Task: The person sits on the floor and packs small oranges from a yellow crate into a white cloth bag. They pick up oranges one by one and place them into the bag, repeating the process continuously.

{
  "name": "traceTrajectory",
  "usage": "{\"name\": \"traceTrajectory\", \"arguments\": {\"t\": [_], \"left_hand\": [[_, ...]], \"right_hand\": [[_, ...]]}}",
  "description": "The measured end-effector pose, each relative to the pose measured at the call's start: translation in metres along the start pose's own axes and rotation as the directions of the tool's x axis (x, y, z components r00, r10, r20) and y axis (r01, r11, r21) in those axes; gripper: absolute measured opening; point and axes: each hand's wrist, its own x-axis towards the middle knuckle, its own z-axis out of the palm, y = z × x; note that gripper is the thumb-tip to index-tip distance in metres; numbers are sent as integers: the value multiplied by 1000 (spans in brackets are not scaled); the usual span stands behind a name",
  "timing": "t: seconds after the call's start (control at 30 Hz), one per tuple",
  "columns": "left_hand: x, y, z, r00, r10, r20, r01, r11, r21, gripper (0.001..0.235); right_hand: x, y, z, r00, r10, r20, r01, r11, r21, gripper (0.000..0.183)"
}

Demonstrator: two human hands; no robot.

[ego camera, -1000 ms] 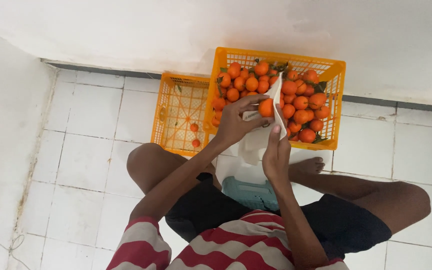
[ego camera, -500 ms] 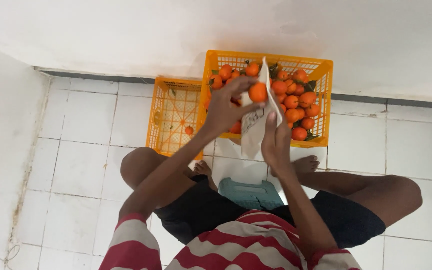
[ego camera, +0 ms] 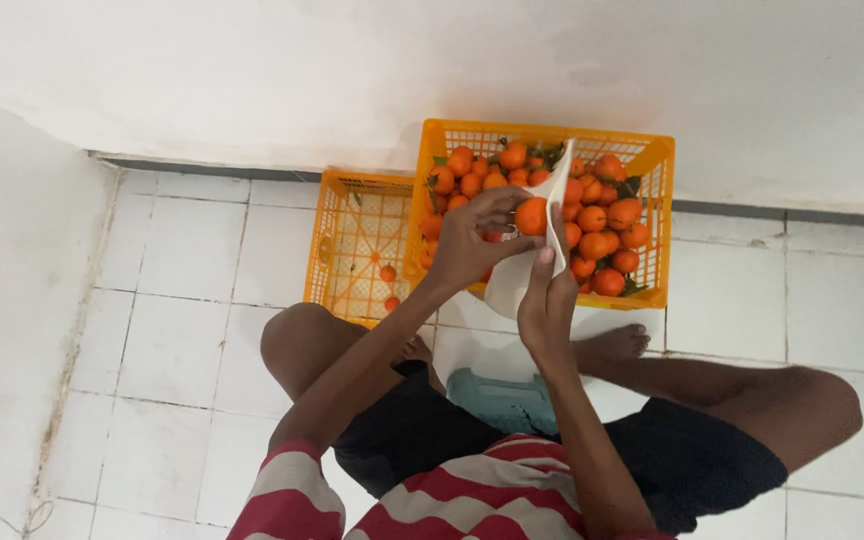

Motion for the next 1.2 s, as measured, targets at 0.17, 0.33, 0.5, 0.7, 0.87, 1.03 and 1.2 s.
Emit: {"name": "traceTrajectory", "arguments": {"t": [0.17, 0.33, 0.5, 0.7, 0.87, 1.03, 1.2], "left_hand": [[-7, 6, 6, 987, 12, 163, -7, 999, -33, 58], [-2, -4, -4, 989, 141, 44, -146, 978, 148, 54], [-10, 6, 5, 987, 114, 111, -116, 993, 17, 52], [-8, -4, -2, 970, 221, 99, -238, 945, 224, 51], [-11, -18, -5, 948, 256, 191, -317, 830, 459, 49], [-9, -31, -2, 952, 261, 159, -302, 885, 353, 49], [-15, 12, -10, 969, 235, 80, -247, 880, 406, 52]], "right_hand": [[13, 20, -10, 995, 89, -41, -85, 993, 83, 64], [-4, 39, -5, 962, 274, -9, -258, 914, 313, 69], [22, 97, -10, 972, 233, -28, -196, 872, 449, 72], [18, 52, -12, 889, 388, 243, -437, 563, 701, 61], [30, 73, -22, 831, 406, 380, -529, 370, 764, 48], [32, 57, -21, 821, 402, 404, -540, 320, 779, 45], [18, 58, -8, 886, 392, 248, -451, 597, 663, 56]]}}
